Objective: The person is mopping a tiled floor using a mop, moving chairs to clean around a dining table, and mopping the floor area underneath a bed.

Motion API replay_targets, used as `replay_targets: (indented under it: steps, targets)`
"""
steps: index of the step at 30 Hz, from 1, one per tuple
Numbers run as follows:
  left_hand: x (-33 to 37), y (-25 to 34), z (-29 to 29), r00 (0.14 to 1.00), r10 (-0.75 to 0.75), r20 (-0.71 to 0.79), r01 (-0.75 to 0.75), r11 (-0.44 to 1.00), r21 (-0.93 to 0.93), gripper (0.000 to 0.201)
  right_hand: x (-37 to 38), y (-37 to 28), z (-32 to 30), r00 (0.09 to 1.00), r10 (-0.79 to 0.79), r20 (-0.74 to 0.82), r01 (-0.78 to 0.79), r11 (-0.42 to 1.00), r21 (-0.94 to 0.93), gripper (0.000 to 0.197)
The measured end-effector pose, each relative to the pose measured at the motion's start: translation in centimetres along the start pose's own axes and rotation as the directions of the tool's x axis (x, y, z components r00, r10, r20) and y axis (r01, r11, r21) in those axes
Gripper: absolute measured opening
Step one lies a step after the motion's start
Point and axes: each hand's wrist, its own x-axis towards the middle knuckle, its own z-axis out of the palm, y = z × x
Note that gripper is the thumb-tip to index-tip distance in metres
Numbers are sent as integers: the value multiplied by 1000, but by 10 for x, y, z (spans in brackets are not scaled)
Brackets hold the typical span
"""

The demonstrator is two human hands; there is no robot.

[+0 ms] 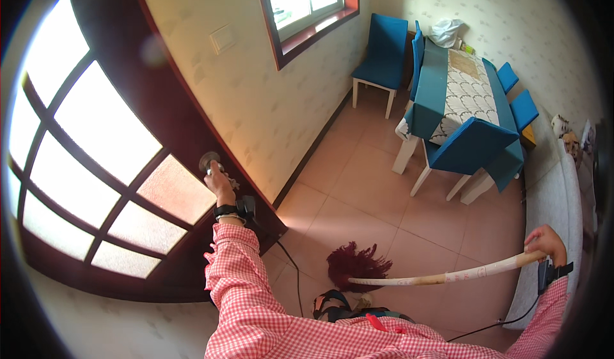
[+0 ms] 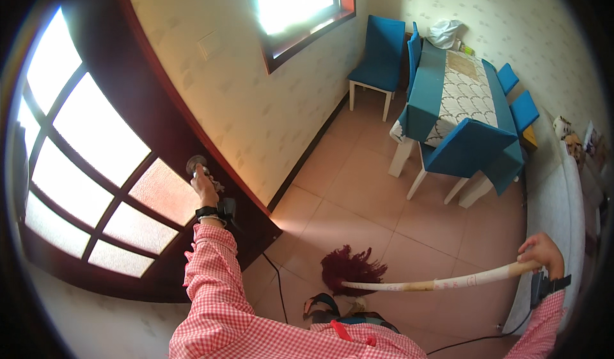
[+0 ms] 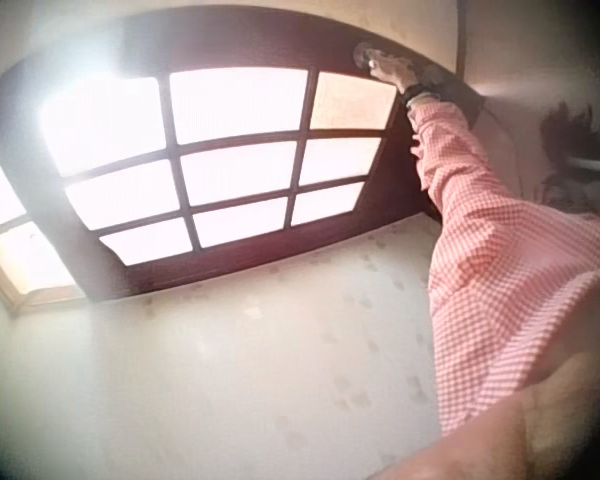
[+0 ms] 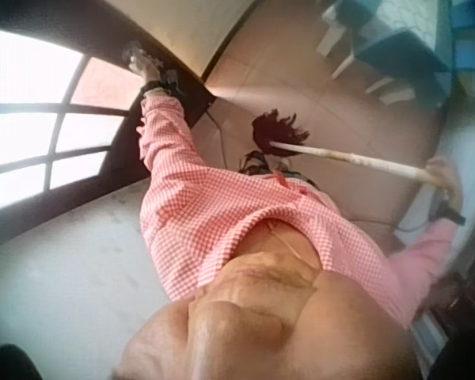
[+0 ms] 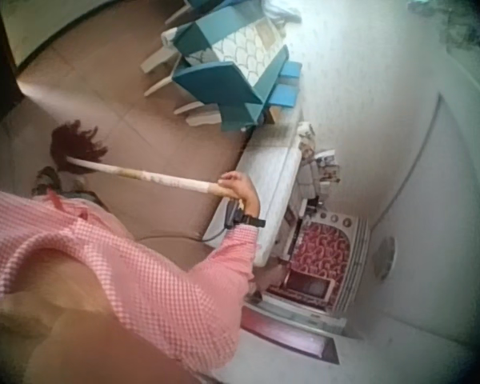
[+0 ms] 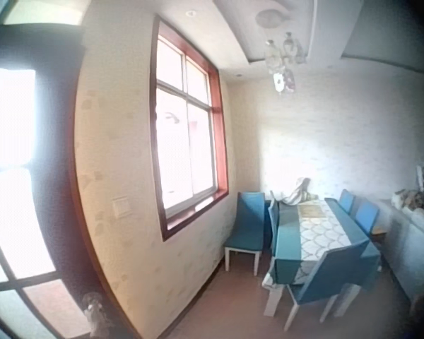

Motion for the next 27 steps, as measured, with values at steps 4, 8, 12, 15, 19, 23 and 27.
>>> replay_targets:
  steps: [4,8,12,15,19,23,27]
  targets:
    - [39,-1,5,999,-5,-33,4,999,-38,36,-2,-5,5,998,38,-46,-38,999,-16,25]
    - [70,3,17,995,-50,-86,37,987,-155,37,-5,-11,8,997,52,-48,-53,999,-5,26]
    - [90,4,25,982,-75,-174,48,987,-157,34,-22,-43,15,992,65,-112,-62,998,30,25]
    - [96,1,28,983,-33,-181,-3,981,-195,34,-27,-59,18,991,65,-113,-68,998,-17,25]
    - [97,5,33,978,-81,-192,42,979,-198,35,-30,-73,23,983,50,-175,-56,998,-30,24]
    - [109,7,28,969,-104,-225,80,990,-113,35,-40,-82,32,971,33,-236,-56,994,-93,22]
    - [117,7,20,973,-123,-196,109,991,-83,39,-55,-76,42,960,113,-255,-142,985,-96,23]
